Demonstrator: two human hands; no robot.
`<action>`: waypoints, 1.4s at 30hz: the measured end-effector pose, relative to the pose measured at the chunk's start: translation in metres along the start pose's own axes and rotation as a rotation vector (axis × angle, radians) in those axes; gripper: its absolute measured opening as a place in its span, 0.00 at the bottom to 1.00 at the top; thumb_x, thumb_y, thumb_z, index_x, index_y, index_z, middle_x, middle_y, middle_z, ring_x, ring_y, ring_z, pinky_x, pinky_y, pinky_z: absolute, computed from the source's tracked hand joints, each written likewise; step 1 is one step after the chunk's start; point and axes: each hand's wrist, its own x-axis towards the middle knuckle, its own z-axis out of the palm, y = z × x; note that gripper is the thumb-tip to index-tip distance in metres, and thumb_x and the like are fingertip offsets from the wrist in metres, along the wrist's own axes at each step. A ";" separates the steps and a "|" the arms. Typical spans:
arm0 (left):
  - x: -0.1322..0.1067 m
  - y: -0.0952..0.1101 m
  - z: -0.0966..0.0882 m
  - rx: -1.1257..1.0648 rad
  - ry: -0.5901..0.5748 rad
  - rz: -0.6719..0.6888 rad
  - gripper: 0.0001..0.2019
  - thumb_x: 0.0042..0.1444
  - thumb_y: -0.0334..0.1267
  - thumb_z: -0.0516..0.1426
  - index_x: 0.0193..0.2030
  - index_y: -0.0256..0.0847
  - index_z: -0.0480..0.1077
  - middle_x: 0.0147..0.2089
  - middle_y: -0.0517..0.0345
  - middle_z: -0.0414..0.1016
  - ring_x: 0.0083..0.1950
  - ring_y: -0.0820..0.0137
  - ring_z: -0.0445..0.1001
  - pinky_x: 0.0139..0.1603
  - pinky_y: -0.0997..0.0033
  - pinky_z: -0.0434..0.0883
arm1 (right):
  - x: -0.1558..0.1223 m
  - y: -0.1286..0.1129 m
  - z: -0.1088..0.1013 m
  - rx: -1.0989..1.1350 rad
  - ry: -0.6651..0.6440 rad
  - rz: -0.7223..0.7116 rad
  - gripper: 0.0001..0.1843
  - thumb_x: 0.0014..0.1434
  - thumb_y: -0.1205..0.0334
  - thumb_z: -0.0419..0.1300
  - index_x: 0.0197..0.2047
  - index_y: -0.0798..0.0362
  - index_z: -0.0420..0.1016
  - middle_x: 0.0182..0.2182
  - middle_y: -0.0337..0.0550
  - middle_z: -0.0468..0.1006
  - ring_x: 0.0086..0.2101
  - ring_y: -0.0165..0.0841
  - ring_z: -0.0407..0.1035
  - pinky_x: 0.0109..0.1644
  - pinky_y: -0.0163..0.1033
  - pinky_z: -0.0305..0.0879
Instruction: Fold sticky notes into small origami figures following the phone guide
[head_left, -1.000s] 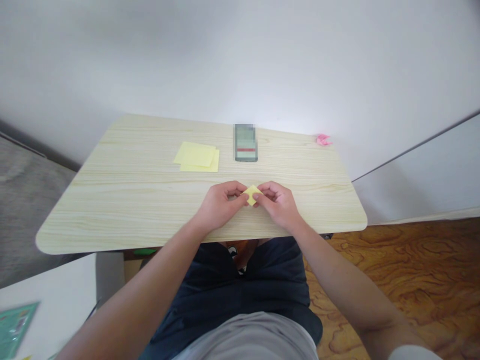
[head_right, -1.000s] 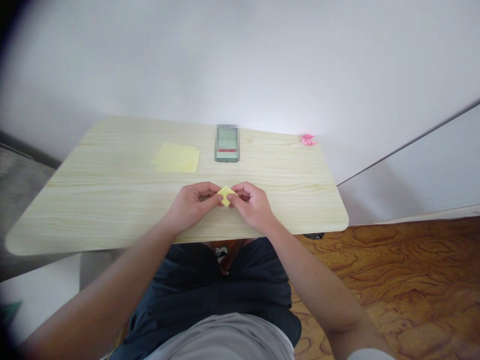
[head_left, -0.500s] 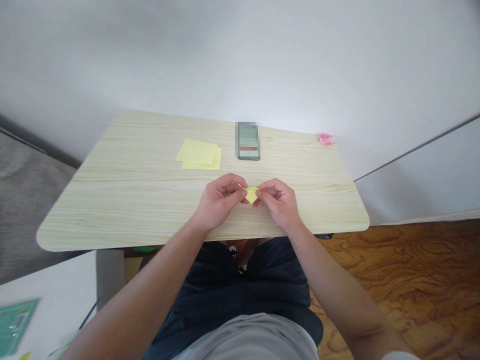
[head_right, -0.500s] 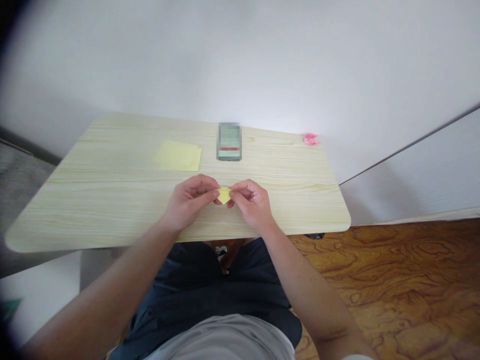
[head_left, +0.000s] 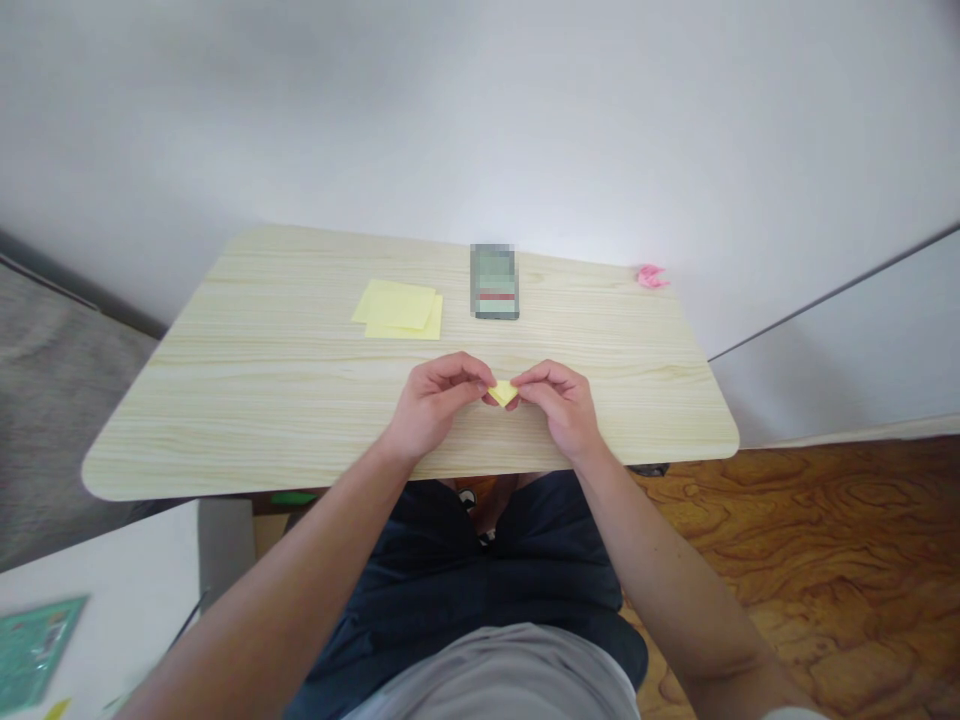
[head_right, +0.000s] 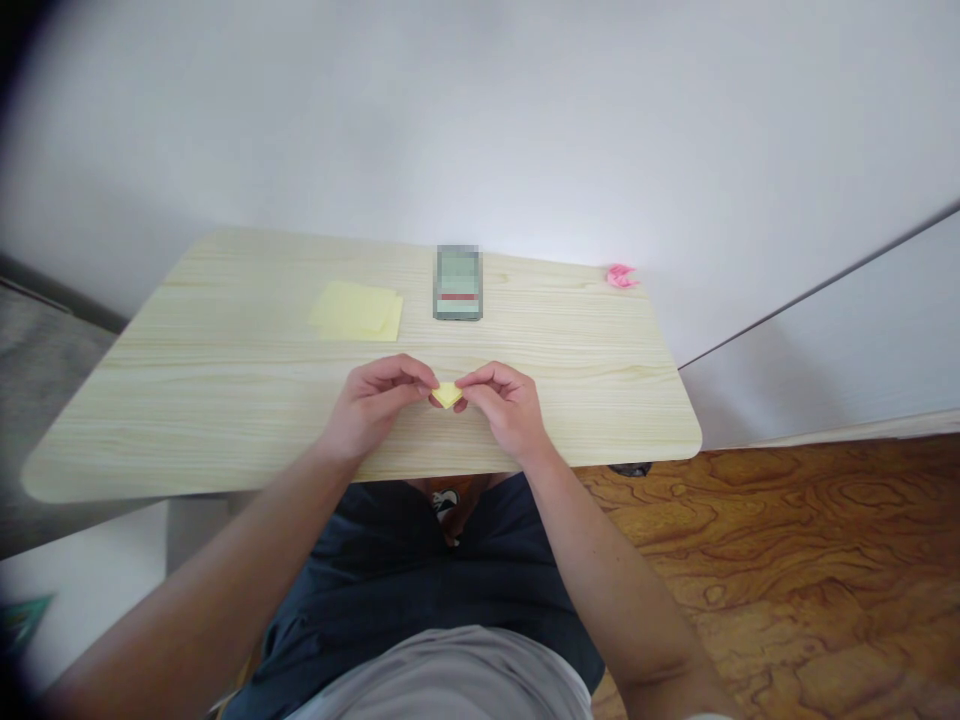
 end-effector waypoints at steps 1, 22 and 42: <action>0.000 0.000 0.000 -0.001 0.001 -0.004 0.03 0.58 0.35 0.65 0.37 0.39 0.79 0.34 0.56 0.81 0.37 0.68 0.80 0.44 0.68 0.75 | 0.000 0.000 0.001 -0.002 0.005 0.003 0.02 0.57 0.61 0.68 0.34 0.49 0.81 0.26 0.38 0.83 0.29 0.34 0.79 0.40 0.42 0.75; -0.003 0.003 0.008 0.117 0.041 -0.069 0.10 0.57 0.41 0.67 0.42 0.39 0.75 0.33 0.57 0.81 0.36 0.68 0.80 0.40 0.70 0.72 | -0.005 0.005 0.005 -0.076 0.028 -0.099 0.02 0.60 0.62 0.67 0.37 0.50 0.79 0.29 0.39 0.83 0.31 0.33 0.79 0.40 0.39 0.74; -0.007 -0.001 0.012 0.224 0.032 0.017 0.09 0.62 0.43 0.64 0.40 0.38 0.76 0.37 0.54 0.84 0.41 0.65 0.82 0.49 0.66 0.76 | -0.003 0.005 0.005 -0.079 0.033 -0.099 0.08 0.63 0.53 0.66 0.41 0.48 0.82 0.34 0.41 0.83 0.35 0.35 0.77 0.43 0.41 0.73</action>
